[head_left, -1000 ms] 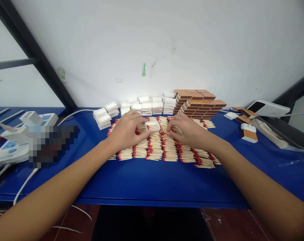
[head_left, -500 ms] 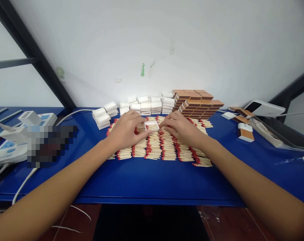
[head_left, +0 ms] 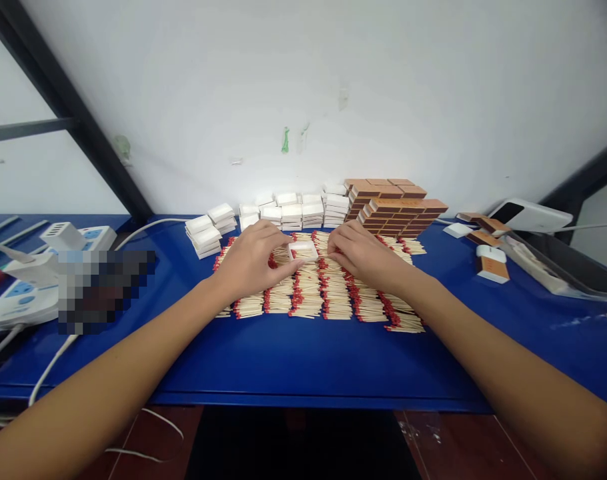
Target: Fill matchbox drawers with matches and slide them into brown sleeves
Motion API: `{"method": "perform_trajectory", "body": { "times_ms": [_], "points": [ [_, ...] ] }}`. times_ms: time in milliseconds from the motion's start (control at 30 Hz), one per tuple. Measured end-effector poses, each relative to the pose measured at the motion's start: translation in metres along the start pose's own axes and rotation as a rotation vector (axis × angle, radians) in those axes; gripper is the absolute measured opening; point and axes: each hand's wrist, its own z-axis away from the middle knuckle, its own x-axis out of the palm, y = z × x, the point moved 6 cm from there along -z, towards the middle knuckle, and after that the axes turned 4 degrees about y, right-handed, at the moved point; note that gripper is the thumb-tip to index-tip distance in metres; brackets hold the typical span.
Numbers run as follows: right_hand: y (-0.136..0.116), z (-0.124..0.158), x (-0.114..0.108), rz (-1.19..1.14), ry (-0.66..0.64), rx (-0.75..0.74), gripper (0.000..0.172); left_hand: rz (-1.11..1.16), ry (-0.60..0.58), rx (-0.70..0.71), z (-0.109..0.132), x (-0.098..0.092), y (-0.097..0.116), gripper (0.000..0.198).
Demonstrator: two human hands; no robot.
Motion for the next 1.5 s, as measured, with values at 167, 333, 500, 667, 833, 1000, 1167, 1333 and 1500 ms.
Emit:
{"method": "perform_trajectory", "body": {
  "times_ms": [167,333,500,667,833,1000,1167,1333,1500],
  "points": [
    [0.003,0.001,-0.004,0.044,0.055,-0.006,0.025,-0.002,0.005,0.006,0.000,0.000,0.000,0.039],
    [0.008,0.003,-0.006,-0.030,0.140,-0.014,0.019,-0.007,-0.003,0.003,0.000,0.001,0.000,0.037],
    [0.004,0.002,0.001,-0.062,0.091,-0.019,0.020,-0.009,-0.002,-0.002,0.000,0.001,-0.001,0.039],
    [0.007,0.001,0.004,-0.082,0.099,-0.018,0.020,-0.003,-0.002,-0.003,0.000,0.001,-0.001,0.036],
    [0.002,-0.001,0.005,-0.044,0.032,-0.017,0.024,-0.005,0.003,-0.004,0.000,0.000,-0.001,0.034],
    [0.004,-0.001,-0.004,-0.017,0.053,0.009,0.023,-0.013,0.003,-0.002,0.000,-0.001,-0.001,0.037],
    [0.005,0.002,-0.018,-0.052,0.185,0.040,0.018,-0.009,-0.011,-0.006,0.000,0.001,0.001,0.037],
    [-0.024,0.001,-0.019,-0.140,0.230,-0.016,0.013,0.014,-0.012,0.032,-0.001,0.003,0.009,0.038],
    [-0.040,0.001,-0.013,-0.133,0.219,-0.051,0.015,0.053,-0.027,0.055,-0.001,0.004,0.017,0.038]
  ]
}}
